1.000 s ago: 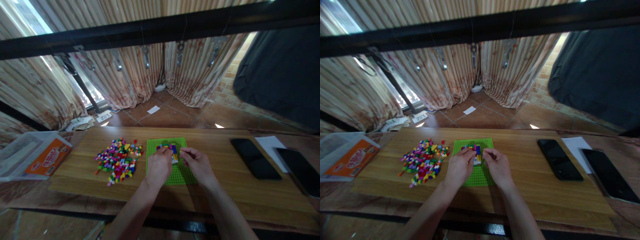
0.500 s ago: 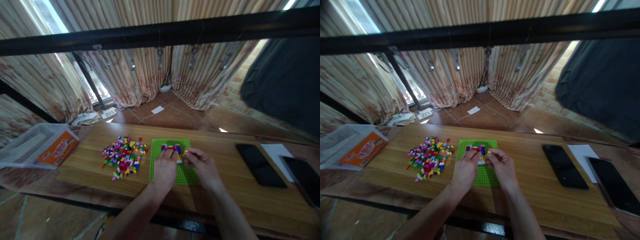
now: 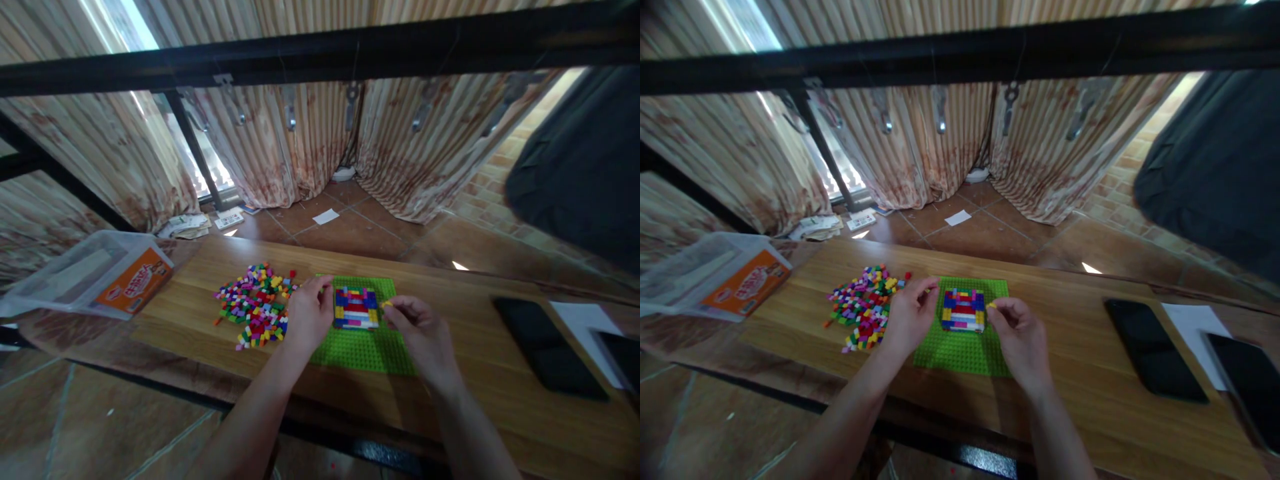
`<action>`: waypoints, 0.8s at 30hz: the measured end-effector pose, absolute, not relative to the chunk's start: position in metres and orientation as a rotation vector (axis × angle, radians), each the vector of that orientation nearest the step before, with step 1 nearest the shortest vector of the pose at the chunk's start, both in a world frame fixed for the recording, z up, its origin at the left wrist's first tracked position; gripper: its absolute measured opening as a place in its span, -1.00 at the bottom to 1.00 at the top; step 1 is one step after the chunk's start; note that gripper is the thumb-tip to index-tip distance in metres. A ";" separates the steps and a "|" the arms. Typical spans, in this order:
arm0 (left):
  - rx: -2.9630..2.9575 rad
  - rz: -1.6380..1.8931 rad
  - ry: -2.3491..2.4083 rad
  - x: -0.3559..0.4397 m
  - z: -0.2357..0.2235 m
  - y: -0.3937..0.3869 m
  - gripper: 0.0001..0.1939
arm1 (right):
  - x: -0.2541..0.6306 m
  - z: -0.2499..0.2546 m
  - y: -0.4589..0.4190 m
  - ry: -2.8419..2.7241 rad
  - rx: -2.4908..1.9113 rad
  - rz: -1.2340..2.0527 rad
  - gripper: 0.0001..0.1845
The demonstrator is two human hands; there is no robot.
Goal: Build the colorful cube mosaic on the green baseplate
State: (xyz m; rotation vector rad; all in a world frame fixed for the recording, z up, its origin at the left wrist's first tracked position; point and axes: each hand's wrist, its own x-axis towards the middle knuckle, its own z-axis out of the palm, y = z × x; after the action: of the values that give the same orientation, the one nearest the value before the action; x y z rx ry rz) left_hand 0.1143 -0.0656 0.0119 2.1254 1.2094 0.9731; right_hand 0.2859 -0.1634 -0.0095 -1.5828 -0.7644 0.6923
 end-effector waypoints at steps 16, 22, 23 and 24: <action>1.070 0.724 0.746 0.128 0.010 -0.089 -0.78 | 0.260 -0.006 -0.158 -1.034 -1.413 0.574 -0.90; 0.800 0.654 0.712 0.124 0.014 -0.087 -0.67 | 0.259 -0.008 -0.157 -1.045 -1.385 0.603 -0.92; 0.761 0.637 0.693 0.124 0.014 -0.087 -0.65 | 0.259 -0.008 -0.157 -1.045 -1.384 0.603 -0.92; 0.735 0.624 0.677 0.124 0.015 -0.087 -0.64 | 0.258 -0.009 -0.157 -1.044 -1.380 0.604 -0.92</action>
State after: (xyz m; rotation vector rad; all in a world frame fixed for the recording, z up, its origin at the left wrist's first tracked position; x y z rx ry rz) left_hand 0.1238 -0.0872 0.0146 0.7353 0.6769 0.6236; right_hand 0.2584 -0.1566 -0.0089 -1.3795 -1.0436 0.6043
